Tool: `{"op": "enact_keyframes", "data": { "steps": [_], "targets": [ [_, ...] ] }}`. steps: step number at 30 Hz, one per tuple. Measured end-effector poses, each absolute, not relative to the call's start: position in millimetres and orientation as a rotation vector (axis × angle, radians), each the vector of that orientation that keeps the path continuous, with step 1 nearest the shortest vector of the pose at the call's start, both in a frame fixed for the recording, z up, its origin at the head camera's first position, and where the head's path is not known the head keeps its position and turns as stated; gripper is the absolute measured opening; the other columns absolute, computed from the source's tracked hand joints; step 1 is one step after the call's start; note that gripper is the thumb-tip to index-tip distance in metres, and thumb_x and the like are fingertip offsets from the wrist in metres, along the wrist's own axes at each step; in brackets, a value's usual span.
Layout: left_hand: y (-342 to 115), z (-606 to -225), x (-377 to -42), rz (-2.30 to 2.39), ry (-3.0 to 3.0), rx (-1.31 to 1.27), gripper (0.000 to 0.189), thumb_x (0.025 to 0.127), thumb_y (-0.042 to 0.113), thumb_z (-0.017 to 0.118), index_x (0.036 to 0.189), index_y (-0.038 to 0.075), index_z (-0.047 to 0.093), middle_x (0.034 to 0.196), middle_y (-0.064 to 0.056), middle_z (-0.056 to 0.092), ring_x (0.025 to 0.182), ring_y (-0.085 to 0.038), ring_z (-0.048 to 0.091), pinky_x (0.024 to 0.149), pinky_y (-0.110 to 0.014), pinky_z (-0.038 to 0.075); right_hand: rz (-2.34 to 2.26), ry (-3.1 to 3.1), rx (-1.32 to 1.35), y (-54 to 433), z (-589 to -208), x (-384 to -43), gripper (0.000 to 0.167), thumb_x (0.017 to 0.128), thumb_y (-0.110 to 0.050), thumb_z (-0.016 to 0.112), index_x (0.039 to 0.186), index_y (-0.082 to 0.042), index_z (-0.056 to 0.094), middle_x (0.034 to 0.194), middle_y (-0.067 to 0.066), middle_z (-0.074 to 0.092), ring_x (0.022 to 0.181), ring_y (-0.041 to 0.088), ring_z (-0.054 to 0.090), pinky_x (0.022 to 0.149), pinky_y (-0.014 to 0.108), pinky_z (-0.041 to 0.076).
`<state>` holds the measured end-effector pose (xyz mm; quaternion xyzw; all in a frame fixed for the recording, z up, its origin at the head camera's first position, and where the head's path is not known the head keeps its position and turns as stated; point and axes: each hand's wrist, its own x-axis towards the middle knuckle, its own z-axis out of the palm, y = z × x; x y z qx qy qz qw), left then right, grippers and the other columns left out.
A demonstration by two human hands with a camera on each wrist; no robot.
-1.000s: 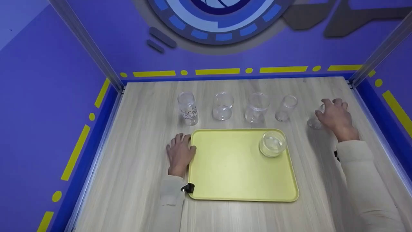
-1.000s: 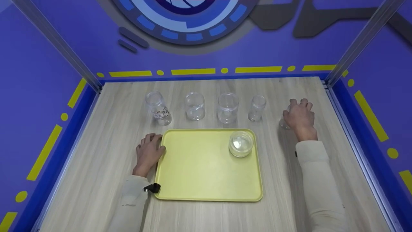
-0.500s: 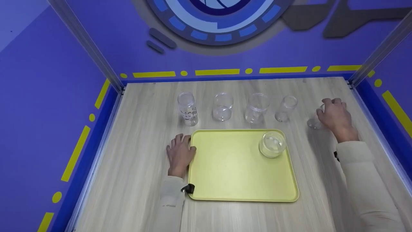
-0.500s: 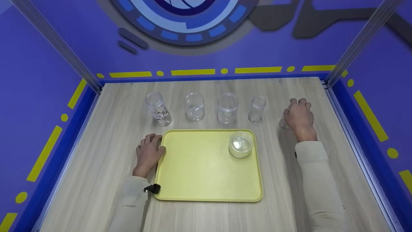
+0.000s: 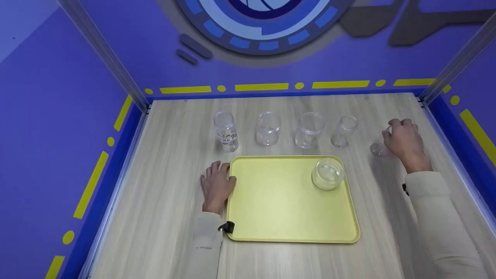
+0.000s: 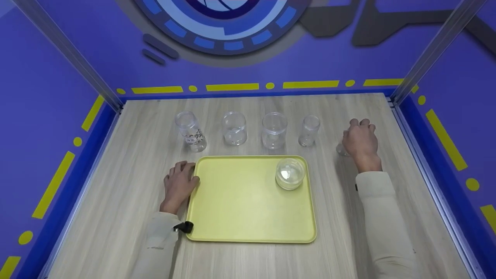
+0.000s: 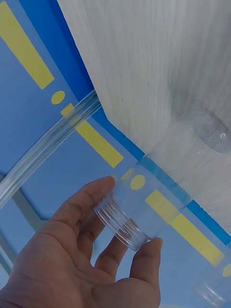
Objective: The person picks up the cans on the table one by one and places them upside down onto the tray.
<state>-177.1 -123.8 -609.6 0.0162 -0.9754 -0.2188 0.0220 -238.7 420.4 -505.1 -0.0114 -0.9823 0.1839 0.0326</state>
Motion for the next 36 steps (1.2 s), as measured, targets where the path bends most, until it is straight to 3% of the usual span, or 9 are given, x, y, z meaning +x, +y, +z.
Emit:
{"op": "enact_keyframes", "data": {
  "steps": [36],
  "targets": [
    [-124,-606,-176,-0.651,-3.028,0.054,0.048,0.095,0.029,0.066,0.141,0.014,0.066,0.152,-0.016,0.051,0.139,-0.04,0.046,0.104,-0.065,0.038,0.727,-2.764,-0.134,410,-496,-211,0.043,0.11,-0.015,0.05,0.136,0.019,0.052,0.131,0.049,0.044,0.114,0.069,0.044,0.094,0.076,0.037]
  ]
}}
